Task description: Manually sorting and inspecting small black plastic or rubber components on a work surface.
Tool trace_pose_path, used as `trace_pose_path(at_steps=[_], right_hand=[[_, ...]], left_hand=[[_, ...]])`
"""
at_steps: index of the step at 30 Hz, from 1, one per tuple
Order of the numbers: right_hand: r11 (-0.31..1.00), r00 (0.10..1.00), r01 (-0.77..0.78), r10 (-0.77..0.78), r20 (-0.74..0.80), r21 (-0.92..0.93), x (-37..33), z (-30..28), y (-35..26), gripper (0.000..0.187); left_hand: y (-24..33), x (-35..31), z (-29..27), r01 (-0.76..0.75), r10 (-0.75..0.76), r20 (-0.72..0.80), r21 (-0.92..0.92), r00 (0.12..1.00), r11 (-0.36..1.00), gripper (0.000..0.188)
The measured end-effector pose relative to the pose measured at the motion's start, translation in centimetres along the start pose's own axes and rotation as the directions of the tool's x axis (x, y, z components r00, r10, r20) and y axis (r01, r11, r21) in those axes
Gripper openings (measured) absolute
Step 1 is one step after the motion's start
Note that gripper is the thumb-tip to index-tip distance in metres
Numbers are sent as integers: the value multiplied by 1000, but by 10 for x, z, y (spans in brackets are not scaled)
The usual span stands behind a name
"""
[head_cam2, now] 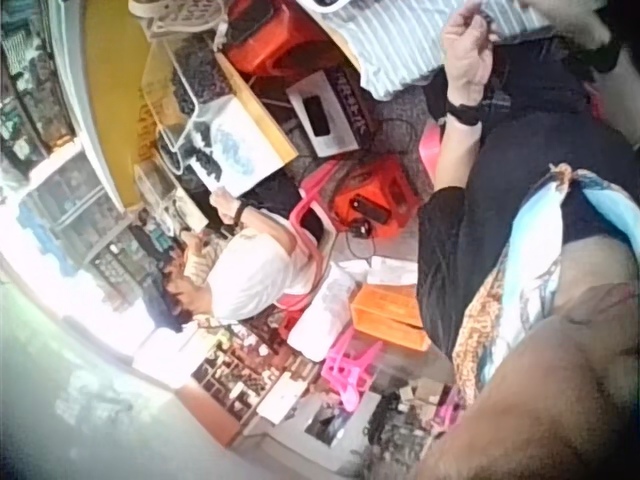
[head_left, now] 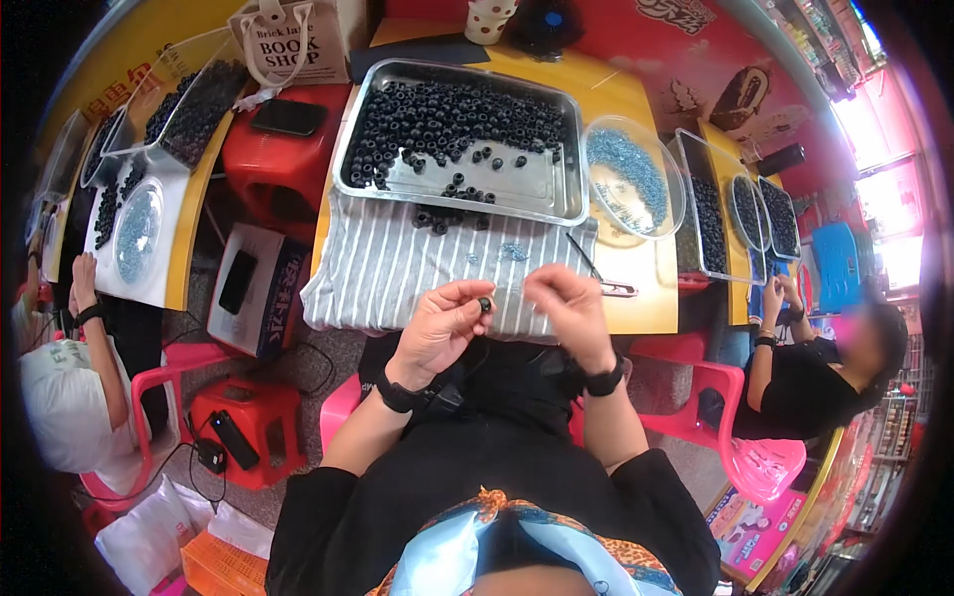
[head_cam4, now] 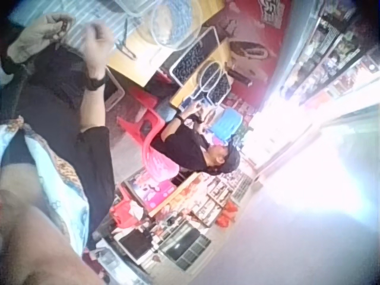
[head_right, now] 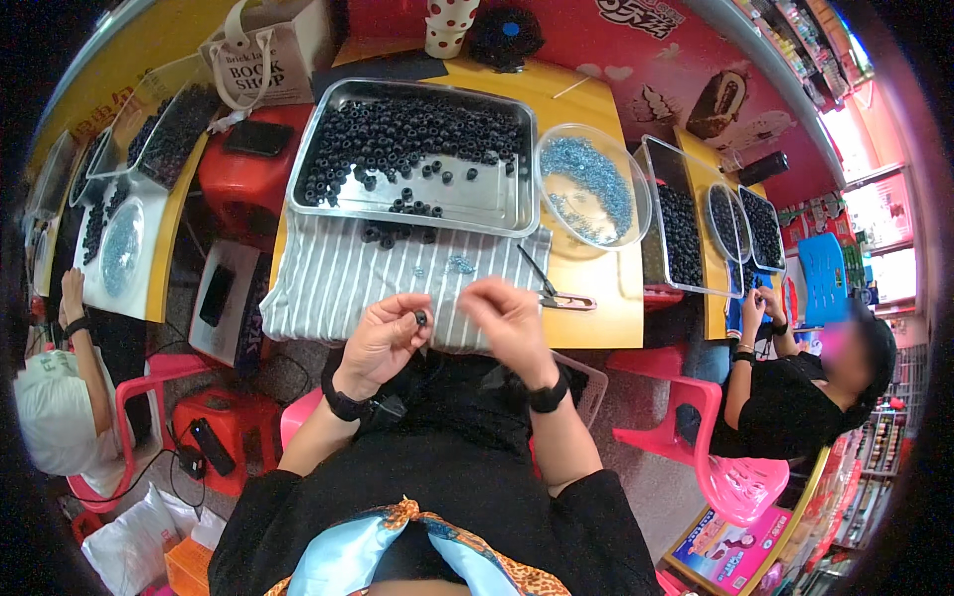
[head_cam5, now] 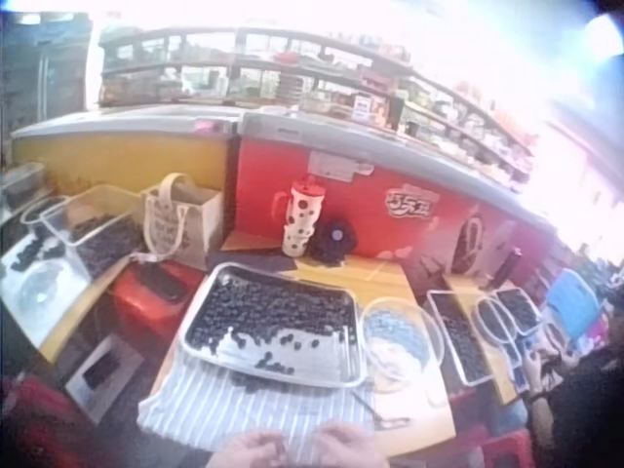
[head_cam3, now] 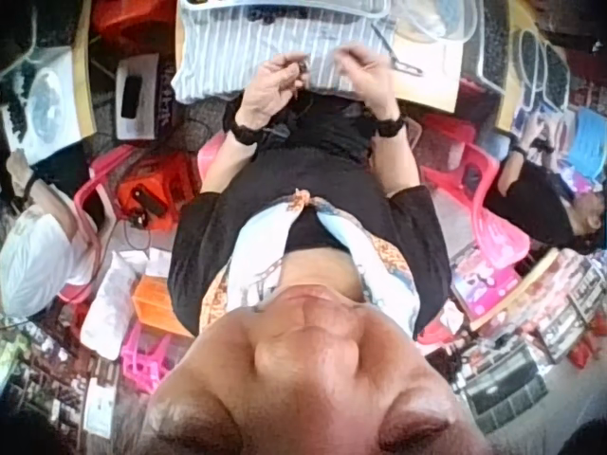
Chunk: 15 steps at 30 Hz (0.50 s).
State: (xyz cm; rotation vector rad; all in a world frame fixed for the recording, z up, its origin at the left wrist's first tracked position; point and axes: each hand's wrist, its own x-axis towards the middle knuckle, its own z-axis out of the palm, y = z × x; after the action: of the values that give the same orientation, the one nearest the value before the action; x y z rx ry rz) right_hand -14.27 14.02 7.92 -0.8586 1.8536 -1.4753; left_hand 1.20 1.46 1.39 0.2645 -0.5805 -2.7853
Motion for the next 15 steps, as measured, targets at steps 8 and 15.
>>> trace_pose_path(at_steps=[8, 15], right_hand=[[741, 915, 387, -381, 132, -548, 46, -4, -34, 7], [690, 907, 406, -224, 356, -599, 116, -7, -46, 14]], left_hand=[[1, 1, -8, -22, 26, 58, -68, 998, 997, 20], [-1, 0, -10, -29, 34, 104, -47, 994, 998, 18]])
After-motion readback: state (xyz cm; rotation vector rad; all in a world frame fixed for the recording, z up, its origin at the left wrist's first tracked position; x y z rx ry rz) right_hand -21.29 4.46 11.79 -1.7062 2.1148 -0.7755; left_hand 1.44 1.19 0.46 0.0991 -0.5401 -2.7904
